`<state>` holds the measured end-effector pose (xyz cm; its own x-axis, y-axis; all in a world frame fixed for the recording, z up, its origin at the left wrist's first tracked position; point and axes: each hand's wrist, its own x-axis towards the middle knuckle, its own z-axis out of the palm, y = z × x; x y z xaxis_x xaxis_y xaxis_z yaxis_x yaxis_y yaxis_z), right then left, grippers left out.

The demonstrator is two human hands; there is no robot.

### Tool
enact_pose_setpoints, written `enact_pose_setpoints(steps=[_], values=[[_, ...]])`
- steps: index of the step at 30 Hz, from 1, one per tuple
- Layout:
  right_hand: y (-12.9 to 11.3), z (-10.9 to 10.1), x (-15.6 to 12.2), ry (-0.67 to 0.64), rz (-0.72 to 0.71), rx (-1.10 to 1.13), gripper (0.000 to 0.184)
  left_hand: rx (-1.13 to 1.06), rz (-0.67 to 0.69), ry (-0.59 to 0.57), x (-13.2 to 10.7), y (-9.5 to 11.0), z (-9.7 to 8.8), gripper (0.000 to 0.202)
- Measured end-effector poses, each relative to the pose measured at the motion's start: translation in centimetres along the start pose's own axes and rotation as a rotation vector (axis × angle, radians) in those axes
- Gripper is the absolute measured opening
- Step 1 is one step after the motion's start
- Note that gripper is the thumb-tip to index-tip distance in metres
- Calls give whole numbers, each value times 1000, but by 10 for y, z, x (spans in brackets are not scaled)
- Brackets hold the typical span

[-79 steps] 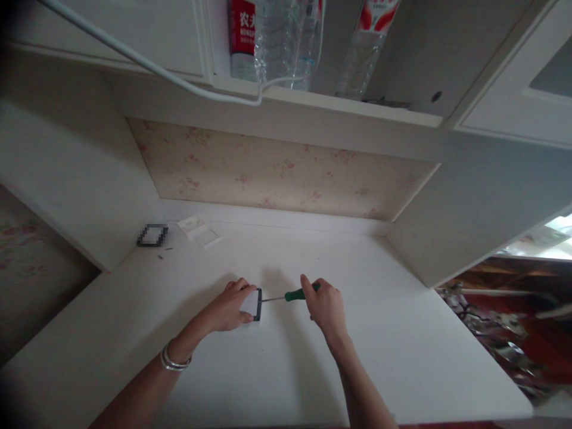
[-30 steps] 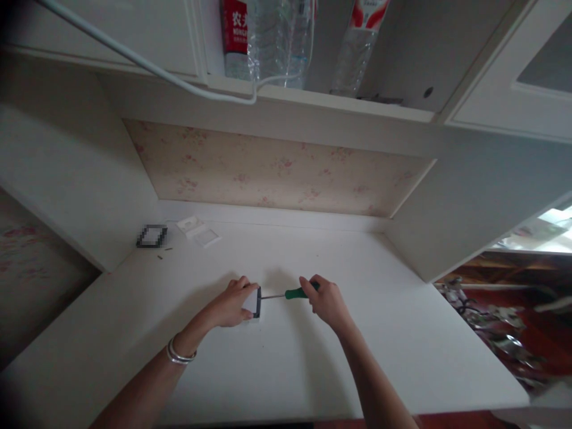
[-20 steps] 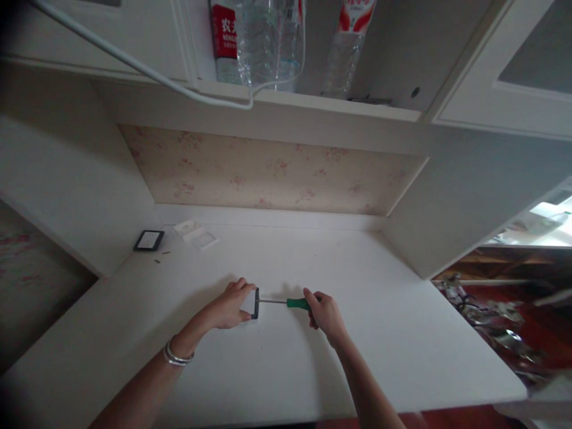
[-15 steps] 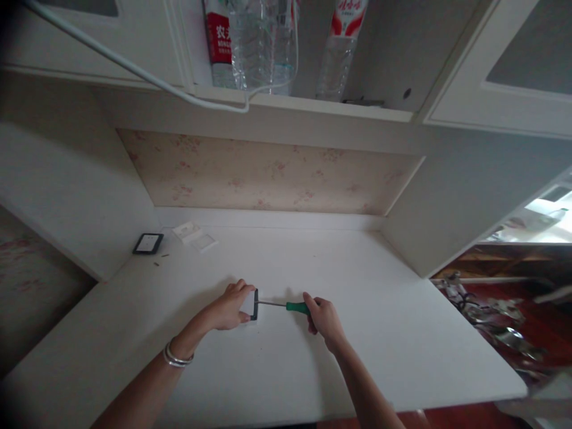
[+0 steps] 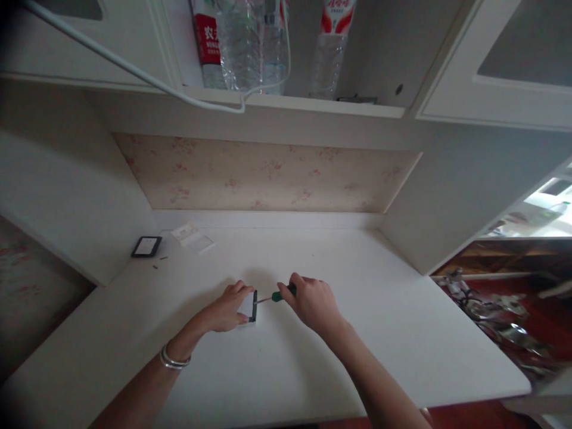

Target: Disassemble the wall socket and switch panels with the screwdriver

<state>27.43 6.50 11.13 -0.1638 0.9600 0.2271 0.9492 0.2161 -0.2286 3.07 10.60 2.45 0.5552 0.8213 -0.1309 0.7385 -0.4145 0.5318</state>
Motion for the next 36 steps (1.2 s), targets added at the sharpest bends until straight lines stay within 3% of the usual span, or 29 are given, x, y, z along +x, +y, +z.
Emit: enact_pose_setpoints(steps=[2,6,12,18,22,26,30,36], values=[[0,1,7,-5,47,6,43,-3,-3,-2,0,0,0,68],[19,19,12,-82,304,170,46,3,2,-8,0,2,-2,67],[45,56,-11,-238,607,569,50,9,-13,-23,2,2,-1,67],[46,75,-28,-155,660,780,50,-24,-9,-36,1,1,-3,68],[46,67,-26,-69,622,811,51,-101,34,23,-3,-1,-1,61],[45,53,-24,9,605,806,52,-158,14,171,-8,-7,-3,58],[38,45,-24,39,588,805,52,-121,-1,324,-11,-35,-13,60],[14,44,-22,51,456,609,48,75,-213,370,-7,-104,-28,60]])
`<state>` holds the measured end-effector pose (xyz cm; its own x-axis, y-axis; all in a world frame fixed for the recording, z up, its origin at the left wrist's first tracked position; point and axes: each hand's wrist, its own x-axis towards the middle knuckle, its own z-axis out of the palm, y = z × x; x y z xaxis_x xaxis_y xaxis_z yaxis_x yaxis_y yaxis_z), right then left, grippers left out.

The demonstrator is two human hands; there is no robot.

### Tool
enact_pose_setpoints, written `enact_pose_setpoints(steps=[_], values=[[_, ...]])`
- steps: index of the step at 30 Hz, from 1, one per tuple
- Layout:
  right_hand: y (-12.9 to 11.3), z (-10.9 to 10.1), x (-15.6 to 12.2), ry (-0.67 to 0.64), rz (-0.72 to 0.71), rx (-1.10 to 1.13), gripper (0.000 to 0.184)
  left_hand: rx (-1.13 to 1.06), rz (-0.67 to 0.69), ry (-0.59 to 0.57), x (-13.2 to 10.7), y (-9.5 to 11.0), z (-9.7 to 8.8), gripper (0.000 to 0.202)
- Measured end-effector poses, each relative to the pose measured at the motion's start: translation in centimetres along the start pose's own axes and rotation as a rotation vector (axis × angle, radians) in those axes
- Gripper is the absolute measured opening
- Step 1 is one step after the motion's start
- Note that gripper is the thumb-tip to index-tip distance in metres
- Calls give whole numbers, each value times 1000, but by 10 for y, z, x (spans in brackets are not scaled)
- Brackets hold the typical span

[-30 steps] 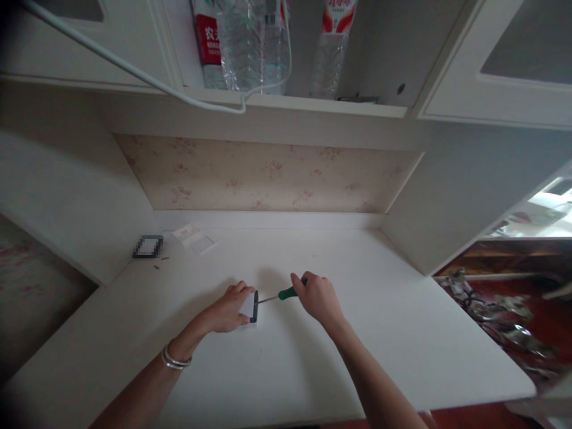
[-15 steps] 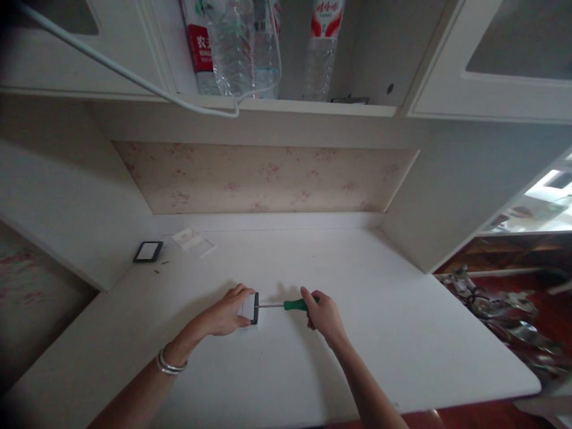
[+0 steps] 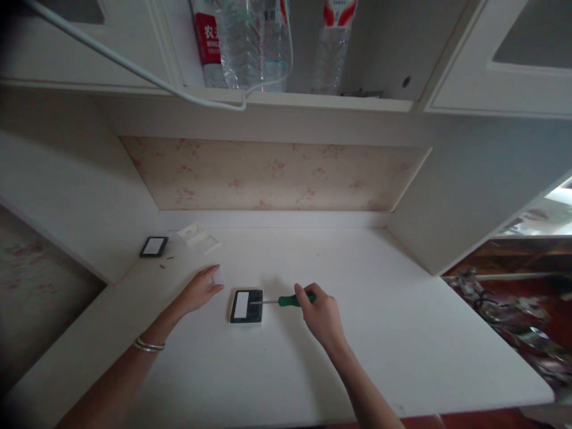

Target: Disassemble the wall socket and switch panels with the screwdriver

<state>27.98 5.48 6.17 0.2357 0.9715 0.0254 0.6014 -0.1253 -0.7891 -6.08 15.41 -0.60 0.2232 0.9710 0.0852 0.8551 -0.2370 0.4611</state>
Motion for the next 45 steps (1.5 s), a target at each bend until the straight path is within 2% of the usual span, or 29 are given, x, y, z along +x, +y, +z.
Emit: enact_pose_setpoints(steps=[5,10,12,15,17,20,22,25,29,35,40,45], values=[[-15,5,-3,47,-146,-183,44,61,29,-55,23,-28,-8,57],[-20,8,-5,51,-213,-247,44,41,42,-68,38,-32,-15,57],[-19,9,-5,38,-215,-237,44,24,57,-36,33,-23,-15,54],[-16,10,-5,33,-211,-225,45,-66,127,37,8,5,-12,45],[-15,10,-4,38,-220,-234,45,-145,177,-9,-15,28,-9,46],[-16,10,-5,47,-257,-260,45,-187,193,-112,-44,56,-5,67],[-18,11,-8,43,-297,-281,44,-188,172,-133,-54,67,-3,71],[-22,13,-12,31,-330,-302,44,-189,145,-159,-56,73,0,68],[-21,15,-12,22,-267,-260,45,-193,121,-203,-48,73,1,72],[-3,20,-5,-22,-33,-118,47,-156,152,-210,-41,76,-1,65],[12,25,-3,-54,47,13,47,-141,155,-197,-40,76,-1,66],[18,29,-5,-46,100,54,46,-150,159,-192,-40,72,2,65]])
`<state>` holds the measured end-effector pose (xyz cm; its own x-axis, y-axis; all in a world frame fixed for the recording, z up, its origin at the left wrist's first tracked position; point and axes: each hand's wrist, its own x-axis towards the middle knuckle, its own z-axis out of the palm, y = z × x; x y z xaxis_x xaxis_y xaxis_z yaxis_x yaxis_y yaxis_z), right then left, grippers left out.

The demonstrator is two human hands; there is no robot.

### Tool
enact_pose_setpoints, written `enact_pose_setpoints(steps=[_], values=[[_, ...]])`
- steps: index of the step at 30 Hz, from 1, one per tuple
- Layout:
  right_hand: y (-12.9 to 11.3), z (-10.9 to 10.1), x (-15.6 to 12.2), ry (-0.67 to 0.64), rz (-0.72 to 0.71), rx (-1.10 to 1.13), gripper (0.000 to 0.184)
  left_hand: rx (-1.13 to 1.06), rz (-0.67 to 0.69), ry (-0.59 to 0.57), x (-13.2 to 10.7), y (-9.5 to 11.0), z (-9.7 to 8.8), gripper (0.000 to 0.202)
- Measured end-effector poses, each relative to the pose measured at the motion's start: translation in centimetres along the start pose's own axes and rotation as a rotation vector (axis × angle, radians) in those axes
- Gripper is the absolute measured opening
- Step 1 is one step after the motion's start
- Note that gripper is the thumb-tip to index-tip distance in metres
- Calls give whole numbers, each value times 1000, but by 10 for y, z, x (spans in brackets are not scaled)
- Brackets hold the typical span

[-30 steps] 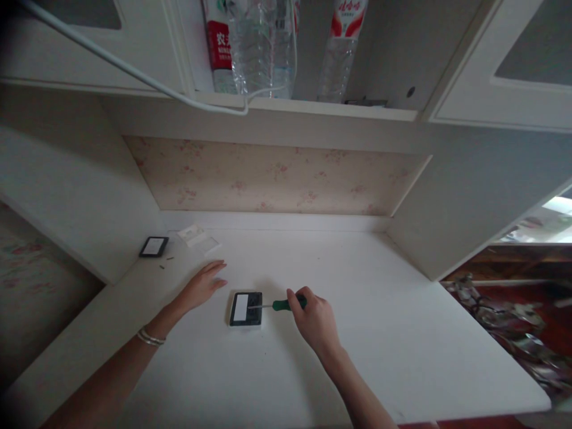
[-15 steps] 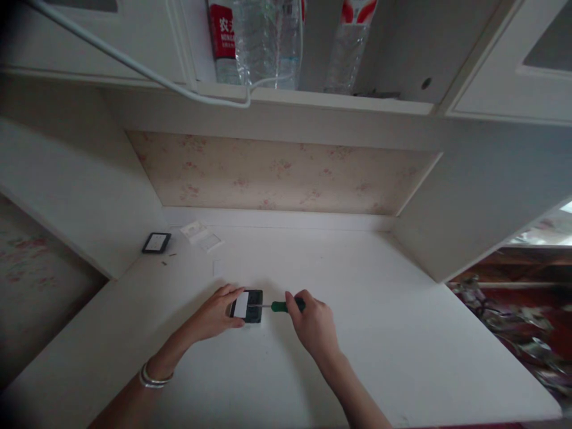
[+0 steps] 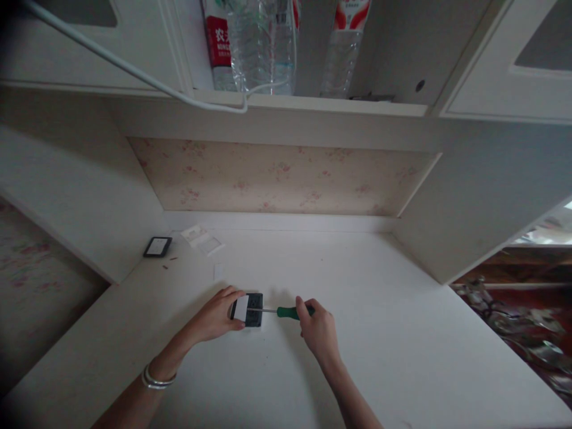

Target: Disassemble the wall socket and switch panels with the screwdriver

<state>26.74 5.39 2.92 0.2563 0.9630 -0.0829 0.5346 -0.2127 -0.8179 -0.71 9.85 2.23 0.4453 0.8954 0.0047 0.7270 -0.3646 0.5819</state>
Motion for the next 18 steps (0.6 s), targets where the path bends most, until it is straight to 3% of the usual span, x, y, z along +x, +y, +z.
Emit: enact_pose_setpoints(steps=[7,11,15,18], values=[[9,10,-1,-23,44,54,49,-36,3,10,0,1,0,65],[11,5,1,32,45,71,49,-126,38,39,-2,0,4,62],[15,-5,0,70,62,107,49,-223,21,194,-1,-20,10,56],[23,-9,-4,71,99,184,50,-126,-51,352,5,-47,8,53]])
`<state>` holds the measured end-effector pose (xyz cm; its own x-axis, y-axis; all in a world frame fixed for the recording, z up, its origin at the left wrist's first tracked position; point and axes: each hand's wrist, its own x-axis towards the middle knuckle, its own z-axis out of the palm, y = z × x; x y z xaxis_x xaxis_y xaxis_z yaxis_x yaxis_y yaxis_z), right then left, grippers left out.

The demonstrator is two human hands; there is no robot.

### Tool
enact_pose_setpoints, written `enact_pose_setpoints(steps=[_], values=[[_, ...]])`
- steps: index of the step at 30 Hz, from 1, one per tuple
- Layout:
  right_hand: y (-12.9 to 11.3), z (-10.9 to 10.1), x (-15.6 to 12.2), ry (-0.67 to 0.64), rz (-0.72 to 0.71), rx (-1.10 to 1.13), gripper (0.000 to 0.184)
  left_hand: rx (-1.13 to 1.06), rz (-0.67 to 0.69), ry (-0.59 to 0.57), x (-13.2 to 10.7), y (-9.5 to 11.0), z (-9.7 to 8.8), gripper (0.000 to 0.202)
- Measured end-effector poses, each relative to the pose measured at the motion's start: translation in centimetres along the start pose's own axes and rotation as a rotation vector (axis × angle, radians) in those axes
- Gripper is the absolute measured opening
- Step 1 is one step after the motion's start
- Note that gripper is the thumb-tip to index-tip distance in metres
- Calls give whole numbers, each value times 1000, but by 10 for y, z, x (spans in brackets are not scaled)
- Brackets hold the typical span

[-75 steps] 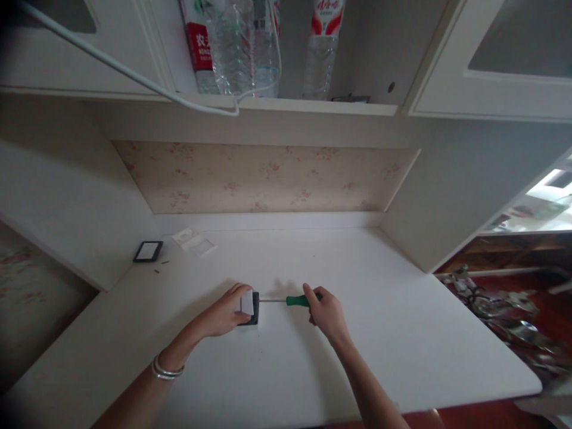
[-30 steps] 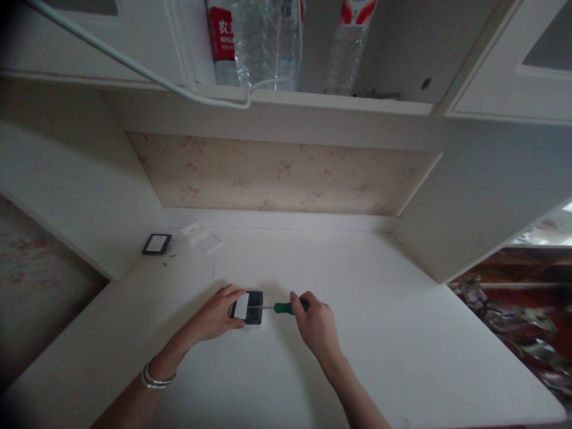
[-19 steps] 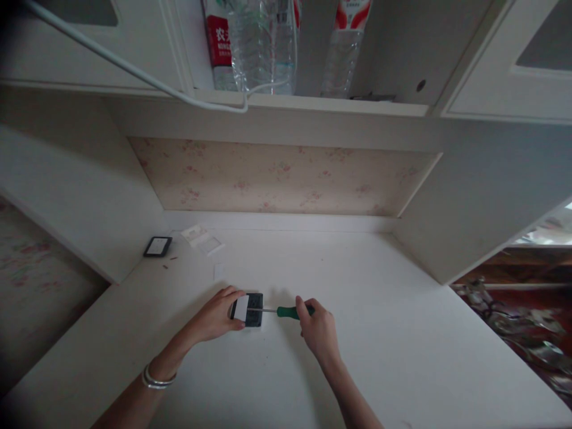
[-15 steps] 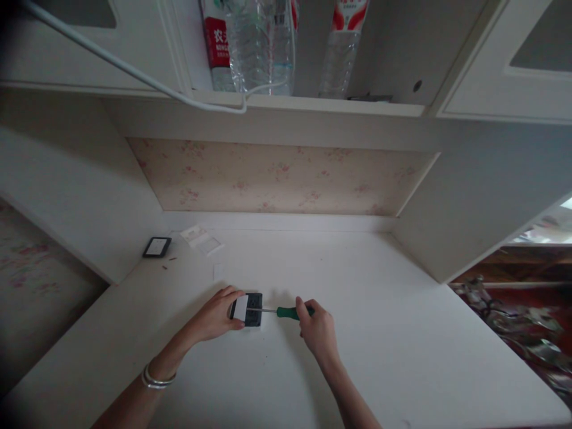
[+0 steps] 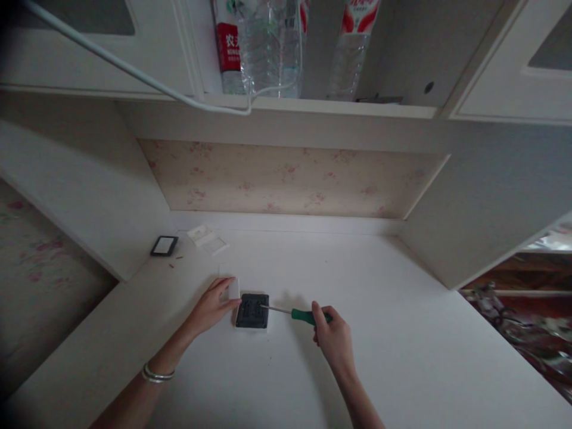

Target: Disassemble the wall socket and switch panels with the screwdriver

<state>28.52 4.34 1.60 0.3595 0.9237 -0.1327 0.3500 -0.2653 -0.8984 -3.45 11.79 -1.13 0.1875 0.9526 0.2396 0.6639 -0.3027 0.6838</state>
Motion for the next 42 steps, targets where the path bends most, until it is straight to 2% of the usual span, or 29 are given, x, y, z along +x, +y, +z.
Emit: enact_pose_setpoints(steps=[3,8,12,16,21,29,34,38,42], values=[[9,0,-6,3,25,56,50,152,-7,74,11,-23,-4,50],[16,2,-13,6,61,118,50,299,75,-36,27,-40,-5,50],[16,1,-15,8,86,139,52,370,57,-18,41,-53,-8,47],[18,-2,-16,14,86,125,53,408,3,-11,59,-74,-19,50],[25,-2,-13,26,103,122,52,410,-8,-77,84,-100,-35,56],[33,-7,-15,30,117,111,51,399,20,-78,124,-118,-38,58],[32,-11,-18,34,111,100,51,405,-8,-32,123,-126,-41,59],[32,-9,-18,38,111,93,50,434,-75,40,107,-137,-57,59],[31,-9,-18,102,107,139,49,449,-134,58,99,-148,-75,50]])
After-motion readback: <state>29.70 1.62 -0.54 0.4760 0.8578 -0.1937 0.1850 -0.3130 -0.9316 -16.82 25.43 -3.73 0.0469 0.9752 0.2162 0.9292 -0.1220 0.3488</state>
